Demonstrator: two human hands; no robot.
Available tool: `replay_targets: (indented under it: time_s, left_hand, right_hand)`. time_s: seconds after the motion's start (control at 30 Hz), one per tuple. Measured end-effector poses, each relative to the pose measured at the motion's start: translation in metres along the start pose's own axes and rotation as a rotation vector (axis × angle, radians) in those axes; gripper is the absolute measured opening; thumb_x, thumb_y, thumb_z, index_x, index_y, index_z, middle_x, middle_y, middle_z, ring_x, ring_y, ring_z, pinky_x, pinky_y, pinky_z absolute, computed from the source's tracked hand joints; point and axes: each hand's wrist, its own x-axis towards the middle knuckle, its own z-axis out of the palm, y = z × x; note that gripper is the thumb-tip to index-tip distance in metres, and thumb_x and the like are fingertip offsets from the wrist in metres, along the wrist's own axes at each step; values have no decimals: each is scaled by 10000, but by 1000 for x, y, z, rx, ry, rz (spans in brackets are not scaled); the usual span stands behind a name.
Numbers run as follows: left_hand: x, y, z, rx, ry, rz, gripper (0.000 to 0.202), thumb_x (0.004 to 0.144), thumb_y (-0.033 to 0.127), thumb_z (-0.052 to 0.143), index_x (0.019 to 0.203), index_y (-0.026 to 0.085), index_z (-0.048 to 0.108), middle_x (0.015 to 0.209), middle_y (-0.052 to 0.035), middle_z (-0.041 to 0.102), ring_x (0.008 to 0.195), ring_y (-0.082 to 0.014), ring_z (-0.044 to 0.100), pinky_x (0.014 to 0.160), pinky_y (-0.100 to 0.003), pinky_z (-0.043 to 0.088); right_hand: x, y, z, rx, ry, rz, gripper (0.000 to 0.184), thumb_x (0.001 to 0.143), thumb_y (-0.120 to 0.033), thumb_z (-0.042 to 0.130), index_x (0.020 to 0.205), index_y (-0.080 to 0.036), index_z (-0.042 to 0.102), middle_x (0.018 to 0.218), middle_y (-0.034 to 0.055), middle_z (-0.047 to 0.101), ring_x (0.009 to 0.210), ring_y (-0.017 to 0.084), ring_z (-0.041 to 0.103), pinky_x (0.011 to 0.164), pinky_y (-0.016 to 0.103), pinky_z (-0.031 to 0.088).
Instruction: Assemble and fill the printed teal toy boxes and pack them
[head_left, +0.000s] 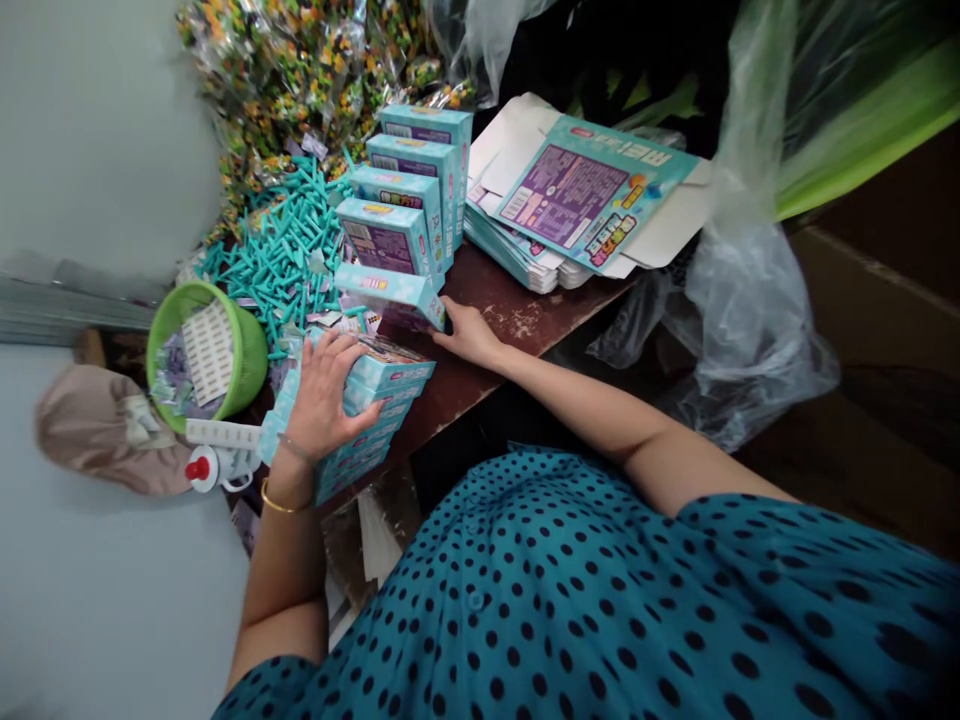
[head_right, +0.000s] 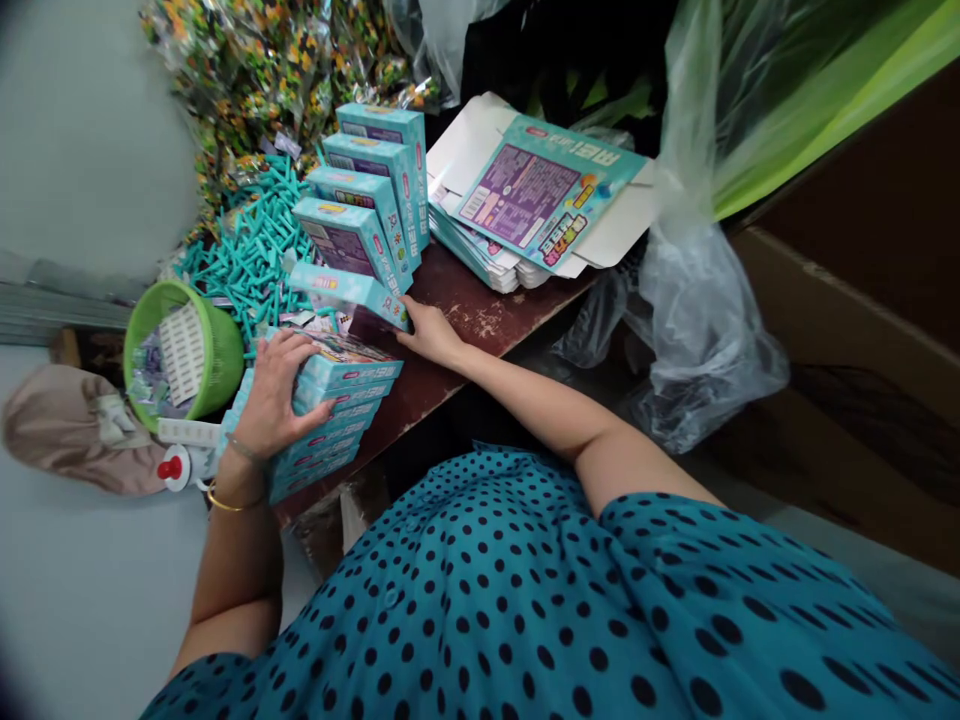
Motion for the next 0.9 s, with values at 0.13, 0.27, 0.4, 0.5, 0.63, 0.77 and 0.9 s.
replay_targets:
  time_s: [0.13, 0.27, 0.4, 0.5, 0.63, 0.77, 0.9]
  left_hand:
    - [-2, -1, 2, -7, 9, 3, 680, 861, 551, 645, 1433, 230, 464, 1493, -135, 515, 1518, -364, 323, 1285, -612, 99]
    - [-2, 0, 4, -36, 33, -2, 604, 967, 550, 490, 1452, 192, 469, 1498, -143, 524, 1524, -333, 317, 1291, -580, 106]
    - [-2, 1, 7, -30, 49, -53, 570, 1019, 505, 370, 1462, 164, 481, 1480, -139, 545, 1510, -308, 338, 1298, -548, 116]
    - [-2, 0, 9, -27, 56, -70, 552, 1020, 483, 356, 1437, 154, 508, 1436, -144, 576, 1474, -308, 381, 1297, -547, 124]
    - [-2, -2, 11, -43, 73, -69, 500, 1008, 430, 383, 1412, 176, 532, 1418, -131, 594, 1457, -298, 397, 1293, -535, 153]
    - [-1, -5, 15, -29, 99, -74, 492, 1007, 405, 404, 1423, 174, 531, 1444, -136, 579, 1469, -296, 397, 1289, -528, 164]
    - [-1, -9, 18, -39, 122, -74, 536, 1017, 421, 396, 1479, 154, 452, 1486, -165, 545, 1483, -299, 391, 1279, -528, 194]
  right_hand:
    - [0, -22, -16, 140, 101, 18, 447, 847, -402, 708, 1215, -164, 618, 1103, 95, 764, 981, 279, 720, 907, 402, 560]
    - [1, -69, -35, 404, 205, -73, 513, 864, -571, 710, 1222, -218, 604, 1243, 88, 730, 1121, 264, 701, 1000, 433, 565]
    - [2, -102, -41, 474, 136, -125, 504, 836, -609, 740, 1186, -262, 634, 1210, 62, 740, 1107, 270, 710, 994, 476, 583]
    - [0, -106, -37, 416, 108, -165, 446, 818, -559, 780, 1131, -262, 670, 1143, 61, 756, 1061, 284, 719, 987, 497, 583]
    - [-5, -104, -35, 283, 100, -176, 402, 827, -518, 769, 1120, -257, 683, 1068, 53, 769, 982, 289, 724, 920, 474, 598]
    - [-6, -114, -40, 144, 58, -238, 399, 849, -462, 735, 1183, -250, 680, 1078, 49, 767, 968, 295, 724, 896, 437, 585]
    - [-2, -112, -37, 99, -18, -256, 421, 847, -432, 737, 1212, -233, 672, 1086, 48, 764, 948, 282, 727, 885, 405, 577]
